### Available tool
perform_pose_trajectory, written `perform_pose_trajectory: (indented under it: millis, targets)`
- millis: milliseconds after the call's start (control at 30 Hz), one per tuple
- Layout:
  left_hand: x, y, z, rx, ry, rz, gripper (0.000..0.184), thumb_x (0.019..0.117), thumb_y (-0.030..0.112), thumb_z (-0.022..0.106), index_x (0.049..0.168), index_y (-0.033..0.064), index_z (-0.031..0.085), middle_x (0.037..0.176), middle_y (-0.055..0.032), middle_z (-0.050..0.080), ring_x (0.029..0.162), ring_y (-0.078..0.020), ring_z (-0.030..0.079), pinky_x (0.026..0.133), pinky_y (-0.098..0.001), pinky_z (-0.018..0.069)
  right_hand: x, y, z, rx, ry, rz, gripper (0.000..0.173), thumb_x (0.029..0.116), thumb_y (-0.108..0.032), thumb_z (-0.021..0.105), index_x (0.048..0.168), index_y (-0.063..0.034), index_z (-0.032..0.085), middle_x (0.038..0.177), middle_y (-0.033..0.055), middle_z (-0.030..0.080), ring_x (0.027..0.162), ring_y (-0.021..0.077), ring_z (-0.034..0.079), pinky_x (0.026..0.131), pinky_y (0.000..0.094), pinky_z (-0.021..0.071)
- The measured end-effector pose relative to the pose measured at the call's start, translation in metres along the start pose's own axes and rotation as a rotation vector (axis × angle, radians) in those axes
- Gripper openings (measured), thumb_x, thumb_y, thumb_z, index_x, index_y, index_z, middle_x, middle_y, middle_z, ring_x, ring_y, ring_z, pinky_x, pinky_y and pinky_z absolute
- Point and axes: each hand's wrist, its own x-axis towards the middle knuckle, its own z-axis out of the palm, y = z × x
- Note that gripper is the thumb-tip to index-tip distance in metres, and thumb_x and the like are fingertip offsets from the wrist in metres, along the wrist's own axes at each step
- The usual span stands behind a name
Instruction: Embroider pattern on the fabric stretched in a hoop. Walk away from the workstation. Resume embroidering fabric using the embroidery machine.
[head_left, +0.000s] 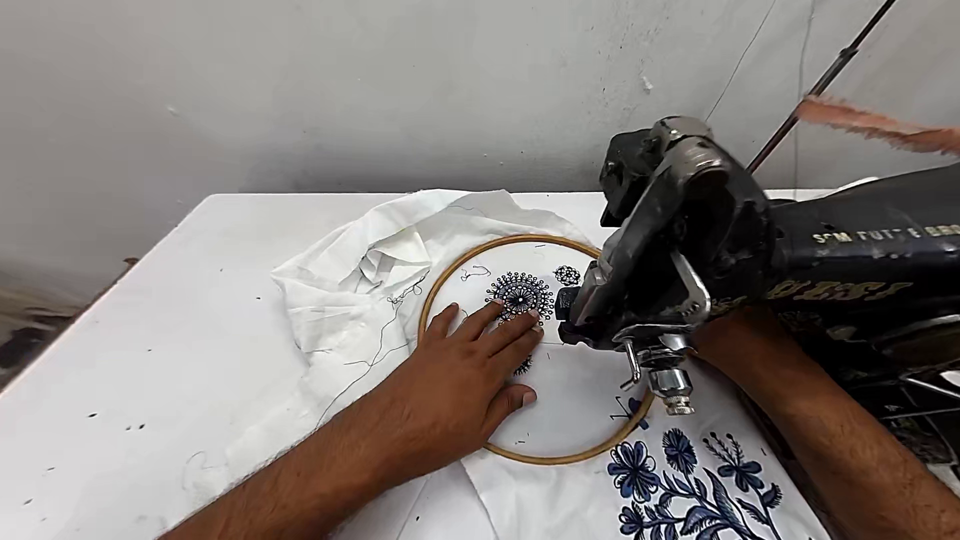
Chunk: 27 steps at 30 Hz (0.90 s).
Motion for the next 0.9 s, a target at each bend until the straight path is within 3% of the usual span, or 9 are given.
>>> perform_pose_trajectory:
  millis: [133, 500, 667, 733, 900]
  targets:
    - [-0.002, 0.003, 0.004, -0.017, 0.001, -0.038, 0.064, 0.1068, 0.057, 0.027, 0.156, 0.0204, 0.046, 0.164, 0.0045, 0.038, 0.154, -0.0211, 0.031, 0.12, -0.0609, 0.0283, -0.001, 0.013, 0.011, -0.007, 0.138, -0.166, 0.024, 0.0907, -0.014, 0.072, 0.098, 0.0084, 0.067, 0.094, 0.0312, 0.066, 0.092, 0.0485, 0.067, 0.073, 0.0657, 0.0479]
    - [-0.002, 0.006, 0.002, 0.022, 0.051, 0.002, 0.062, 0.1053, 0.058, 0.032, 0.149, 0.0202, 0.055, 0.16, 0.0047, 0.046, 0.148, -0.0231, 0.04, 0.113, -0.0571, 0.0373, 0.0, 0.019, 0.019, 0.078, 0.153, -0.18, 0.024, 0.0878, -0.015, 0.074, 0.096, 0.007, 0.067, 0.095, 0.0286, 0.066, 0.096, 0.0447, 0.065, 0.077, 0.0618, 0.047]
    - [-0.003, 0.009, 0.003, -0.001, 0.032, -0.021, 0.061, 0.1061, 0.057, 0.031, 0.151, 0.0217, 0.053, 0.161, 0.0066, 0.044, 0.151, -0.0244, 0.037, 0.116, -0.0616, 0.0326, 0.003, 0.015, 0.017, -0.018, 0.154, -0.176, 0.025, 0.0916, -0.016, 0.068, 0.1, 0.0075, 0.067, 0.098, 0.031, 0.067, 0.098, 0.0475, 0.066, 0.077, 0.0647, 0.0476]
    - [-0.003, 0.01, 0.002, -0.017, 0.017, -0.031, 0.061, 0.1061, 0.056, 0.031, 0.152, 0.022, 0.051, 0.162, 0.0065, 0.042, 0.152, -0.0249, 0.034, 0.116, -0.0664, 0.0291, 0.002, 0.011, 0.014, 0.01, 0.116, -0.127, 0.023, 0.0925, -0.013, 0.072, 0.1, 0.0084, 0.067, 0.098, 0.0319, 0.066, 0.098, 0.0483, 0.065, 0.078, 0.0653, 0.0469]
    - [-0.003, 0.011, 0.001, -0.036, -0.002, -0.041, 0.061, 0.1059, 0.056, 0.033, 0.153, 0.0219, 0.05, 0.162, 0.0064, 0.042, 0.154, -0.0261, 0.032, 0.116, -0.0727, 0.0248, -0.001, 0.012, 0.014, 0.008, 0.132, -0.155, 0.024, 0.0906, -0.013, 0.07, 0.099, 0.0095, 0.066, 0.097, 0.0316, 0.066, 0.098, 0.0468, 0.066, 0.078, 0.0627, 0.0469]
